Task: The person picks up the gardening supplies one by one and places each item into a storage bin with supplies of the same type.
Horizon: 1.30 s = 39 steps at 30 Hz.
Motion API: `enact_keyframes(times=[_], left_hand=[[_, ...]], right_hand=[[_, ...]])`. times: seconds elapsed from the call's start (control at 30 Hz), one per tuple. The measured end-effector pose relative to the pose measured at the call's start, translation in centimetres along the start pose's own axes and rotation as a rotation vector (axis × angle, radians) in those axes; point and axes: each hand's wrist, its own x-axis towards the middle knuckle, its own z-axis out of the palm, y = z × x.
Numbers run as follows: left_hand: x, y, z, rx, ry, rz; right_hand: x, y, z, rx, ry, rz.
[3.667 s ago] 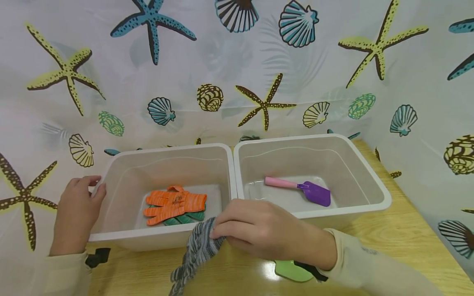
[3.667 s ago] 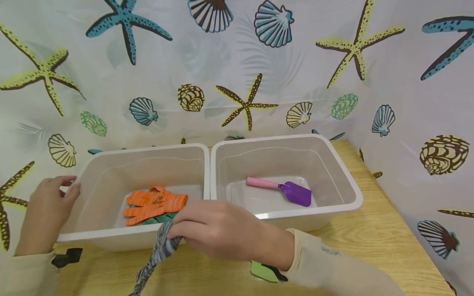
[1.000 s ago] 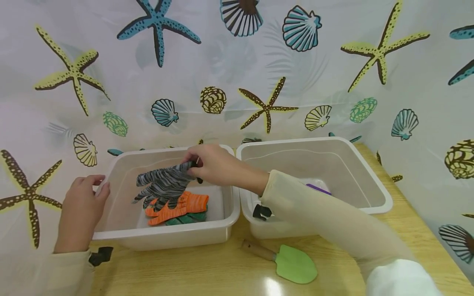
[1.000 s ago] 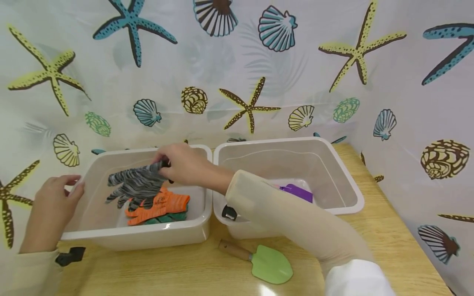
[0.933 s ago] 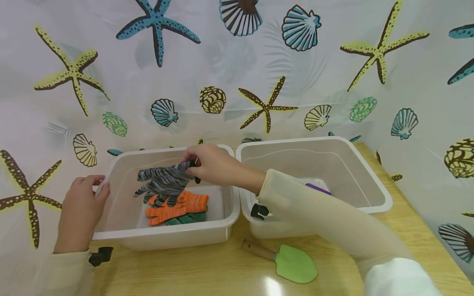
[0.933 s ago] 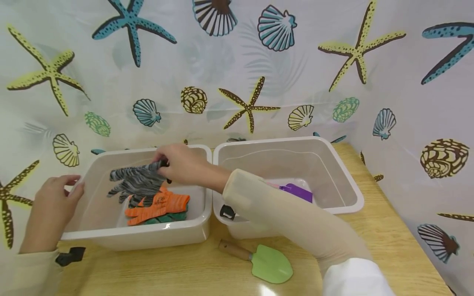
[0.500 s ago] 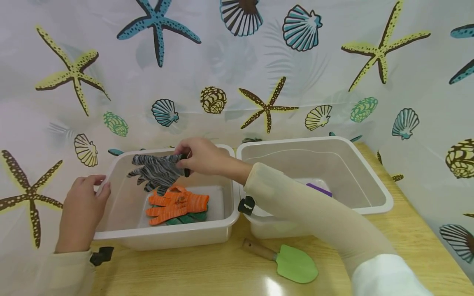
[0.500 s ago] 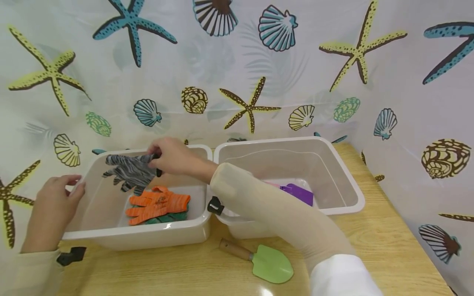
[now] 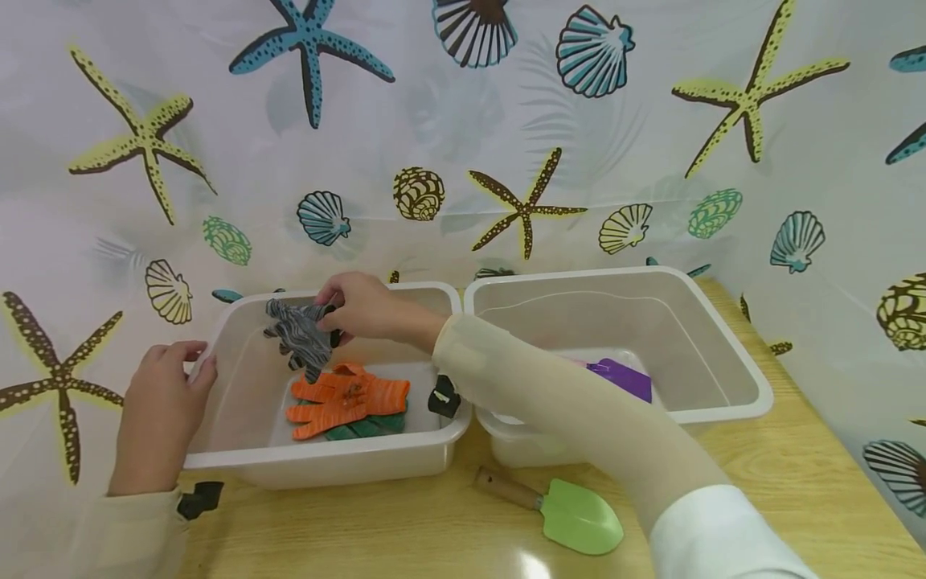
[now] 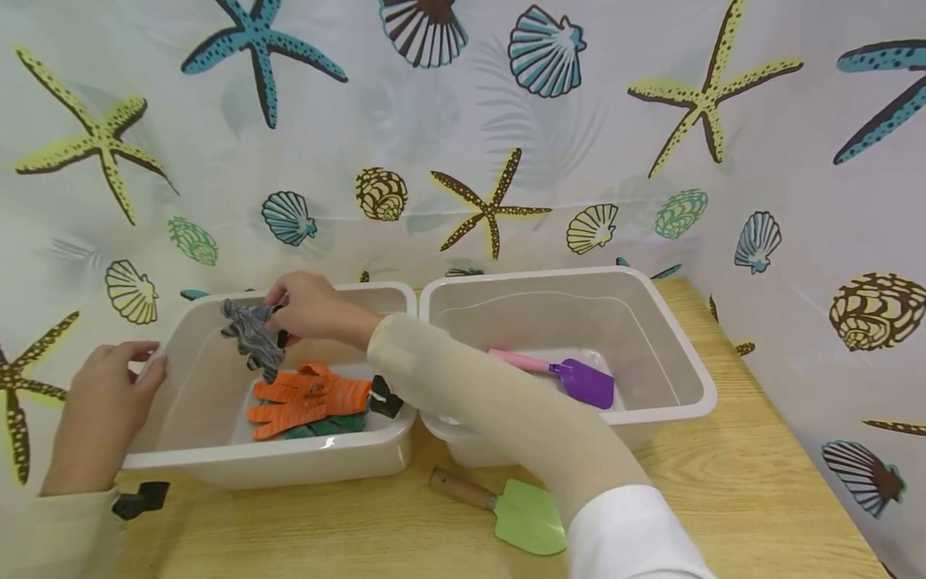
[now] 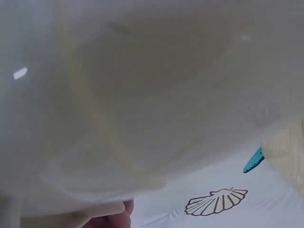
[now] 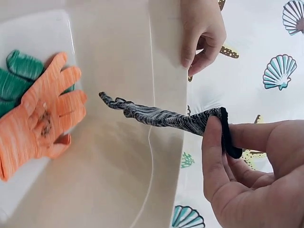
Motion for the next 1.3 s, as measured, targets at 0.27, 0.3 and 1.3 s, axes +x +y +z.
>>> enact_keyframes(times=[0.27,0.3,1.3], left_hand=[[0.1,0.2,-0.1,0.009,-0.007,-0.009],[0.0,0.2,-0.1,0.009,-0.007,-0.01],[-0.1,0.0,-0.2,-0.005,0.005,-0.002]], right_hand=[[1.5,0.0,1.7,0.085,-0.002,0.021],[1.6,0.1,1.8,0.07,0.006,0.014],[2.5,2.3,4.9,-0.976,-0.417,-0.314]])
